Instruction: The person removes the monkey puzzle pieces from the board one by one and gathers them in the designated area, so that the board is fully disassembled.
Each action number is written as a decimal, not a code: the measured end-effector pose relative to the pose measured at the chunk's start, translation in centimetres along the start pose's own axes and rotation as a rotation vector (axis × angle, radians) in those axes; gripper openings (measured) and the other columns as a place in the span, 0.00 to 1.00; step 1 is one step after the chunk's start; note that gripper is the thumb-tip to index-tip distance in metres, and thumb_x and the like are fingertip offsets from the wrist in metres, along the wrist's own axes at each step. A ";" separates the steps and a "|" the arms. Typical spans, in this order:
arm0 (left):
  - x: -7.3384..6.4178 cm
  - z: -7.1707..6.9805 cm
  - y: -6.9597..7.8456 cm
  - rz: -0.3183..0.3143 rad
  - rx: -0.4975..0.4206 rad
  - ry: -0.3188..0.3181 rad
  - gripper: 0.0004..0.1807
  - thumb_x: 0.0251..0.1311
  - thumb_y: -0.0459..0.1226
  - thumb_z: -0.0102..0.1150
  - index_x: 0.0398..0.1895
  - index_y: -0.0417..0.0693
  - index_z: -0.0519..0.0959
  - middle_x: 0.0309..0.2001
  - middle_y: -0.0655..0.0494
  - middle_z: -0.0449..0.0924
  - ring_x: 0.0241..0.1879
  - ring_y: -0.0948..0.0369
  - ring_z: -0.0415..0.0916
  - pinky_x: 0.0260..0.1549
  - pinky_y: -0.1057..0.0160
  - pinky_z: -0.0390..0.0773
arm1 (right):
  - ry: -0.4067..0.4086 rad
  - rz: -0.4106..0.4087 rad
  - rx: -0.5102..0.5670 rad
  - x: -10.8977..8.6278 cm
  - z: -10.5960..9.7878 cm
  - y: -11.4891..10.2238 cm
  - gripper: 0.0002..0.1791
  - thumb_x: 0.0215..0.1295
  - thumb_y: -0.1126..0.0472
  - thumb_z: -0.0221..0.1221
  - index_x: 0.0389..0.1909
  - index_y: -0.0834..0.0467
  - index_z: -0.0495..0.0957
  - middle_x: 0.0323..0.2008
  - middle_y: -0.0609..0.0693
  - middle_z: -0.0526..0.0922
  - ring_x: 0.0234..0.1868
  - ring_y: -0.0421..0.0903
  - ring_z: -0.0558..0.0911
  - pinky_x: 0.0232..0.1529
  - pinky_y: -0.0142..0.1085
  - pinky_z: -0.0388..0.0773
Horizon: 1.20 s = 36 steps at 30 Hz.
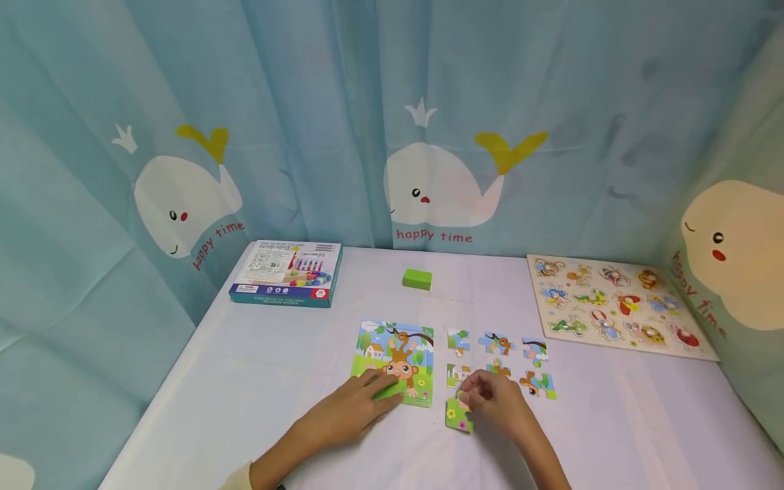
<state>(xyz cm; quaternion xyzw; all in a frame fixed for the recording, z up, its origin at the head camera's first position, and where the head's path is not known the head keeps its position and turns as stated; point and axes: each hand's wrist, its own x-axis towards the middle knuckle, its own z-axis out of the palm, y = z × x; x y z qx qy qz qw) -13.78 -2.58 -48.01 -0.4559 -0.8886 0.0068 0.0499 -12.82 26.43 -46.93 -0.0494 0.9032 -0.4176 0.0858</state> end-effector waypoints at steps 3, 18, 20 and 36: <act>0.0 0.2 0.0 -0.005 -0.012 0.004 0.19 0.74 0.42 0.46 0.65 0.60 0.74 0.67 0.56 0.69 0.63 0.58 0.65 0.50 0.63 0.76 | 0.027 0.014 -0.043 -0.1 0.5 0.1 0.04 0.60 0.62 0.66 0.33 0.58 0.81 0.26 0.46 0.83 0.27 0.33 0.79 0.31 0.28 0.76; -0.1 0.2 0.0 0.004 -0.019 0.027 0.19 0.73 0.43 0.47 0.64 0.59 0.75 0.66 0.56 0.70 0.62 0.59 0.67 0.46 0.63 0.77 | 0.127 0.043 -0.210 -0.2 1.6 -0.3 0.04 0.57 0.64 0.68 0.29 0.54 0.81 0.24 0.40 0.83 0.25 0.32 0.78 0.29 0.28 0.73; -0.1 0.2 -0.1 0.003 -0.024 0.027 0.19 0.73 0.43 0.48 0.64 0.59 0.75 0.66 0.56 0.70 0.62 0.59 0.67 0.46 0.63 0.77 | 0.136 0.042 -0.219 -0.2 1.6 -0.4 0.04 0.57 0.64 0.68 0.29 0.53 0.81 0.24 0.40 0.82 0.25 0.32 0.77 0.29 0.28 0.73; -0.3 0.4 0.1 -0.014 -0.046 0.036 0.19 0.72 0.43 0.50 0.64 0.59 0.75 0.66 0.56 0.69 0.61 0.58 0.67 0.47 0.63 0.76 | 0.182 -0.009 -0.219 0.0 1.4 -0.7 0.04 0.58 0.63 0.67 0.28 0.53 0.81 0.23 0.41 0.81 0.23 0.32 0.76 0.28 0.28 0.71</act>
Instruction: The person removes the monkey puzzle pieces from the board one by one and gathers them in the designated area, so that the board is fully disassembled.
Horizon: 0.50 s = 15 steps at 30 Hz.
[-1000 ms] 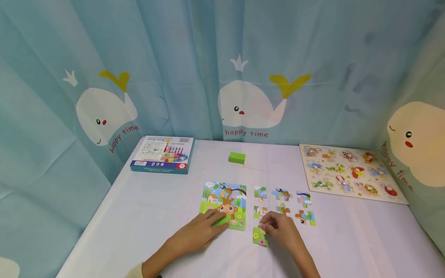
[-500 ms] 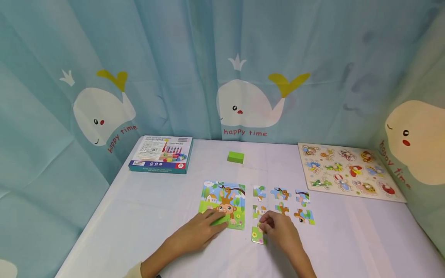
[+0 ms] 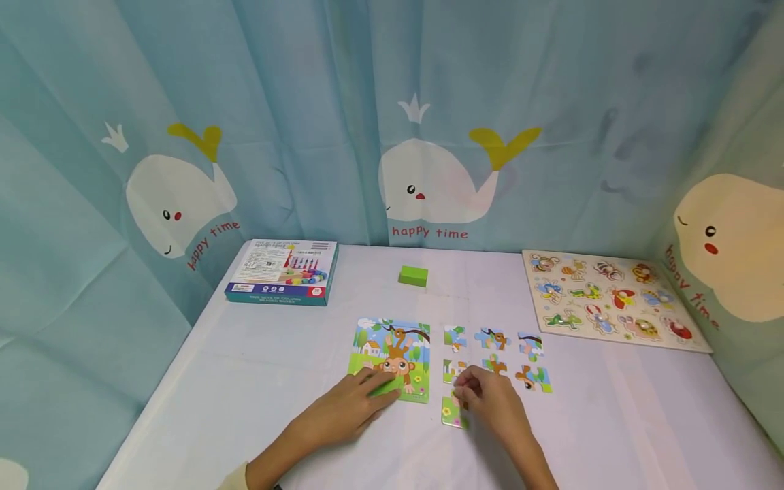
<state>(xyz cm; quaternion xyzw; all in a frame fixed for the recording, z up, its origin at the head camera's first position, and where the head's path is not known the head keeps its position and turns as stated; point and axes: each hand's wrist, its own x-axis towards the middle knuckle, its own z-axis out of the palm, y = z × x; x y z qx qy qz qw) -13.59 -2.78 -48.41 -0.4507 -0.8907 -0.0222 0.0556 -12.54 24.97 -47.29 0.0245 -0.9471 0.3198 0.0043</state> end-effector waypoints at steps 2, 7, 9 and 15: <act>0.0 -0.1 0.0 -0.010 -0.020 -0.005 0.19 0.72 0.43 0.50 0.64 0.60 0.75 0.66 0.56 0.68 0.61 0.58 0.67 0.48 0.62 0.76 | -0.009 -0.024 0.022 0.3 0.0 -0.2 0.04 0.59 0.65 0.67 0.29 0.55 0.81 0.23 0.42 0.81 0.23 0.33 0.76 0.27 0.28 0.72; 0.1 -0.2 0.0 -0.012 -0.037 0.015 0.19 0.72 0.42 0.50 0.63 0.59 0.76 0.65 0.52 0.69 0.60 0.57 0.67 0.49 0.61 0.77 | -0.034 -0.087 0.038 1.4 0.1 -1.2 0.02 0.61 0.65 0.65 0.32 0.57 0.81 0.25 0.44 0.82 0.25 0.33 0.76 0.26 0.28 0.73; 0.1 -0.3 0.0 0.001 -0.024 0.029 0.18 0.72 0.42 0.50 0.63 0.59 0.76 0.64 0.51 0.69 0.60 0.56 0.67 0.49 0.62 0.78 | -0.047 -0.109 0.052 1.9 0.3 -1.7 0.02 0.62 0.63 0.64 0.33 0.57 0.81 0.26 0.44 0.82 0.26 0.33 0.75 0.26 0.28 0.73; 0.1 -0.4 -0.4 0.015 0.005 0.066 0.18 0.71 0.41 0.51 0.61 0.58 0.77 0.62 0.50 0.72 0.58 0.56 0.71 0.49 0.63 0.79 | -0.101 -0.184 0.148 3.6 1.9 -3.2 0.02 0.65 0.61 0.63 0.35 0.55 0.81 0.28 0.45 0.81 0.27 0.35 0.76 0.27 0.29 0.74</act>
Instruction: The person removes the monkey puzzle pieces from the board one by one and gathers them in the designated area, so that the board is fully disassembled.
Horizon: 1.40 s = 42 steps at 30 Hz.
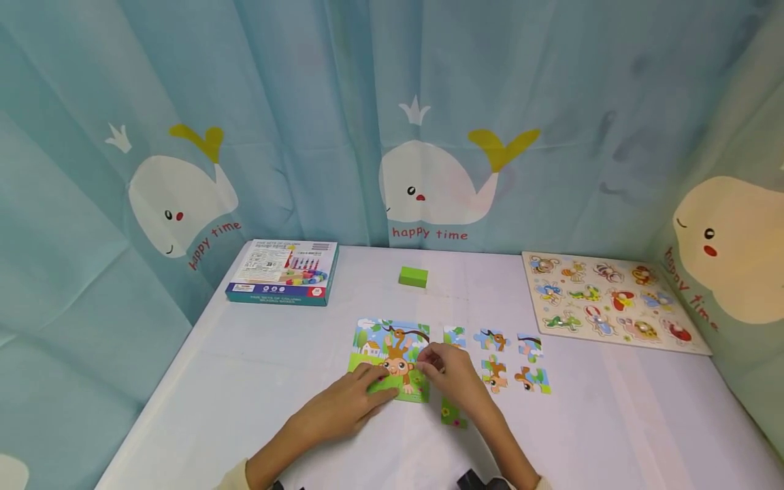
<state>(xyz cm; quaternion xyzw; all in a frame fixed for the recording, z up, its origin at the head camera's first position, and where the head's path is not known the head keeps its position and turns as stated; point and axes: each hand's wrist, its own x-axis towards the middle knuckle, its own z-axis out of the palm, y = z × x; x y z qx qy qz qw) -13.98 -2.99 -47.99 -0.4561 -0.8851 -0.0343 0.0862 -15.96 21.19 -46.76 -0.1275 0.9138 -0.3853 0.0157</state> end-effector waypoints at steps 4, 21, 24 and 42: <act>0.1 -0.2 -0.5 -0.083 -0.035 0.033 0.16 0.68 0.41 0.56 0.58 0.56 0.79 0.58 0.50 0.75 0.54 0.58 0.74 0.46 0.66 0.81 | -0.040 -0.050 0.074 1.2 1.2 -0.2 0.04 0.64 0.63 0.63 0.36 0.59 0.80 0.30 0.48 0.81 0.27 0.37 0.79 0.26 0.29 0.76; -0.5 0.2 -3.9 -0.337 -0.061 -0.038 0.29 0.60 0.55 0.61 0.60 0.51 0.77 0.65 0.47 0.70 0.62 0.51 0.71 0.47 0.54 0.80 | -0.182 -0.128 -0.013 2.3 3.1 -0.5 0.20 0.49 0.57 0.74 0.38 0.59 0.76 0.36 0.52 0.73 0.28 0.35 0.72 0.28 0.28 0.74; -0.5 0.2 -4.1 -0.345 -0.115 -0.056 0.33 0.58 0.57 0.62 0.63 0.49 0.76 0.67 0.46 0.68 0.65 0.50 0.68 0.52 0.51 0.78 | -0.179 -0.124 -0.035 2.3 3.2 -0.8 0.20 0.48 0.57 0.75 0.37 0.58 0.75 0.37 0.52 0.72 0.29 0.37 0.72 0.29 0.28 0.74; -1.0 1.0 -5.4 -0.310 -0.268 -0.087 0.37 0.59 0.59 0.59 0.68 0.52 0.70 0.73 0.47 0.59 0.72 0.47 0.57 0.67 0.47 0.65 | -0.194 -0.082 -0.199 2.3 3.3 -1.2 0.22 0.47 0.51 0.74 0.36 0.52 0.73 0.36 0.45 0.71 0.30 0.37 0.71 0.29 0.29 0.70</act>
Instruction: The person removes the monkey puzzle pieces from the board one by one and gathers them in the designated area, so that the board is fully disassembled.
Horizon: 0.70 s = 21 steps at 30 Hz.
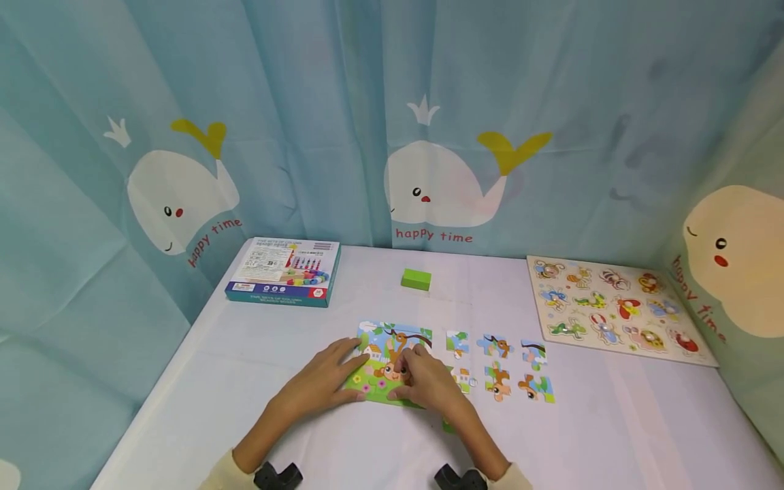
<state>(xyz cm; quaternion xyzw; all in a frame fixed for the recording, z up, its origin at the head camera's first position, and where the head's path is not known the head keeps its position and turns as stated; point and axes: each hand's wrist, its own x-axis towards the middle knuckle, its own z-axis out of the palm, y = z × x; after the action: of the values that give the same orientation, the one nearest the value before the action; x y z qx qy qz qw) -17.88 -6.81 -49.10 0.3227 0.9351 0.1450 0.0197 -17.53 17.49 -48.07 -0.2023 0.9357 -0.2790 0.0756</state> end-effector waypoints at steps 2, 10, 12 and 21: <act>0.1 0.4 -0.6 0.018 -0.043 -0.001 0.37 0.59 0.59 0.59 0.69 0.53 0.69 0.74 0.47 0.58 0.73 0.47 0.55 0.68 0.47 0.64 | 0.007 -0.001 -0.020 0.0 0.2 0.1 0.23 0.46 0.49 0.74 0.36 0.51 0.73 0.36 0.44 0.71 0.30 0.37 0.71 0.29 0.29 0.70; 0.4 1.5 -2.6 0.048 -0.235 -0.004 0.44 0.55 0.61 0.63 0.72 0.54 0.65 0.77 0.53 0.51 0.76 0.52 0.49 0.70 0.48 0.62 | 0.042 0.011 -0.056 0.0 0.7 0.1 0.26 0.41 0.45 0.75 0.37 0.50 0.74 0.36 0.43 0.72 0.34 0.38 0.77 0.30 0.29 0.73; 0.4 1.5 -2.8 0.045 -0.278 0.001 0.47 0.52 0.61 0.65 0.72 0.51 0.64 0.77 0.52 0.50 0.76 0.52 0.49 0.69 0.47 0.62 | 0.043 0.017 -0.055 0.0 0.7 0.1 0.25 0.41 0.45 0.75 0.36 0.49 0.74 0.36 0.43 0.72 0.33 0.38 0.76 0.30 0.29 0.72; 0.6 1.7 -3.1 0.034 -0.329 0.020 0.52 0.47 0.62 0.69 0.73 0.48 0.62 0.76 0.53 0.51 0.74 0.53 0.52 0.69 0.47 0.63 | 0.048 -0.017 -0.045 -0.2 0.7 0.3 0.27 0.42 0.45 0.75 0.38 0.51 0.71 0.32 0.43 0.68 0.25 0.35 0.66 0.25 0.27 0.66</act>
<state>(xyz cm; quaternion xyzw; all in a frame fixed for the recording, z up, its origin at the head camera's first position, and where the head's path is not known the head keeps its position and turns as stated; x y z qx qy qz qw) -20.01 -8.35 -51.61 0.3294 0.8932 0.2999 0.0608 -17.29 17.39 -48.82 -0.2053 0.9416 -0.2631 0.0459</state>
